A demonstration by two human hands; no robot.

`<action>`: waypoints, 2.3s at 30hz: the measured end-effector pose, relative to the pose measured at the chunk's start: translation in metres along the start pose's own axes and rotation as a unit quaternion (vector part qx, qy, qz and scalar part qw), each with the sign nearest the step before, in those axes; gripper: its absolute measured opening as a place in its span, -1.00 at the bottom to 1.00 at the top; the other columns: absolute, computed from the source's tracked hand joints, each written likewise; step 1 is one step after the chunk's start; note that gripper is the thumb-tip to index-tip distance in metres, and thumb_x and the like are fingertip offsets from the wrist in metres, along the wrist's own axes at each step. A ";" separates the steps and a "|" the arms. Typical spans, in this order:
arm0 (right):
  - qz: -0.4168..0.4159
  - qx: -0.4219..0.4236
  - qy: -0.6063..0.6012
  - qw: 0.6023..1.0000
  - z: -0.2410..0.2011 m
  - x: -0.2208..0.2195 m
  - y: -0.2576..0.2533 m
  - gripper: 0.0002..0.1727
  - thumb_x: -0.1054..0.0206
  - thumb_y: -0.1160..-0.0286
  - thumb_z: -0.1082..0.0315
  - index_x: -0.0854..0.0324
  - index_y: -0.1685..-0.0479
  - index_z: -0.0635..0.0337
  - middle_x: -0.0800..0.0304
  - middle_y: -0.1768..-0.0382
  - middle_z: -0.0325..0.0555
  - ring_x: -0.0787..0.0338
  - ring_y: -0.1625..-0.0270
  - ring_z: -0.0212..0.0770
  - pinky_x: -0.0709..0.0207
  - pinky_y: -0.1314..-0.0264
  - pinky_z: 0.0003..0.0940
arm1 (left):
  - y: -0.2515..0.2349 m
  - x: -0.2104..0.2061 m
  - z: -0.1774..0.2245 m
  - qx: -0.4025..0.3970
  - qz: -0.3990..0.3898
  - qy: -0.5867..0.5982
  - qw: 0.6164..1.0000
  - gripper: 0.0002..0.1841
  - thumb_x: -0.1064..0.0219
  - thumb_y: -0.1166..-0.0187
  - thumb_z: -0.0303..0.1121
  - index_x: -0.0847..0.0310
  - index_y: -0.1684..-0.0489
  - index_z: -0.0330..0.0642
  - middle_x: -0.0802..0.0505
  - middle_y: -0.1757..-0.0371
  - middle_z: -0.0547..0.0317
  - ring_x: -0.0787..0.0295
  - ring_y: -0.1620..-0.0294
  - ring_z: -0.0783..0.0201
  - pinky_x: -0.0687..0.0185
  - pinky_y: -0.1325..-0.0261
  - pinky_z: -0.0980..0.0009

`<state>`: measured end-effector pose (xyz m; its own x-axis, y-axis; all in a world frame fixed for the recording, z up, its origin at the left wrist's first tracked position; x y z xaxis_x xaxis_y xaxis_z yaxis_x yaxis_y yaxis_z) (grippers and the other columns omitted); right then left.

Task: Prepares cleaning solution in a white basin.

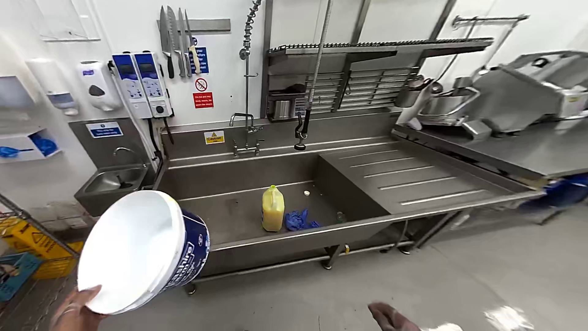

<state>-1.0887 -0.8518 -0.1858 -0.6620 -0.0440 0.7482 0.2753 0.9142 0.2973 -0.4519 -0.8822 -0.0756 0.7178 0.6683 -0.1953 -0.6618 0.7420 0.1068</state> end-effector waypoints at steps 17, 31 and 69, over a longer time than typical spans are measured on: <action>-0.092 0.088 -0.095 0.987 -0.196 -0.033 -0.365 -0.34 -0.39 -0.58 0.42 -0.30 -0.66 0.44 -0.68 -0.40 0.31 -0.85 -0.26 0.06 -0.70 -0.38 -0.09 | -0.128 -0.296 -0.168 0.187 0.114 -0.093 0.971 -0.54 -0.11 -0.74 -0.54 -0.18 -0.60 -0.38 -0.69 0.13 -0.19 -0.68 0.57 0.25 -0.65 0.52 0.37; 0.043 0.119 -0.154 0.980 -0.186 -0.180 -0.577 -0.27 -0.63 -0.10 0.56 -0.43 -0.38 0.59 -0.76 -0.04 0.42 -0.83 0.13 0.15 -0.75 0.09 0.00 | -0.159 -0.381 -0.265 0.247 0.235 -0.227 0.912 -0.30 -0.24 -0.67 -0.56 -0.01 -0.82 -0.27 -0.56 -0.53 -0.42 -0.74 -0.25 -0.21 -0.70 -0.15 -0.11; -0.499 0.187 0.532 0.658 -0.415 -0.127 -0.530 -0.31 -0.18 -0.84 0.17 -0.08 -0.92 -0.13 -0.60 -0.56 0.30 -0.60 -0.60 0.31 -0.32 -0.71 0.22 | -0.187 -0.468 -0.347 0.342 -0.102 -0.191 0.914 -0.63 -0.06 -0.79 -0.47 -0.47 -0.46 -0.47 -0.72 -0.33 -0.36 -0.69 -0.32 -0.12 -0.56 -0.41 0.04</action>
<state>-0.8609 -1.4979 -0.1922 0.5340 -0.7731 0.3424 -0.2499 0.2425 0.9374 -0.7397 -1.3519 -0.3425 0.9210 0.3846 0.0624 -0.3098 0.6258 0.7158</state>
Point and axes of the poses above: each hand's wrist, its own y-axis away from the middle knuckle, its own x-axis out of the back of the hand, z = x × y, the point moved 1 cm from there along -y, towards the middle knuckle
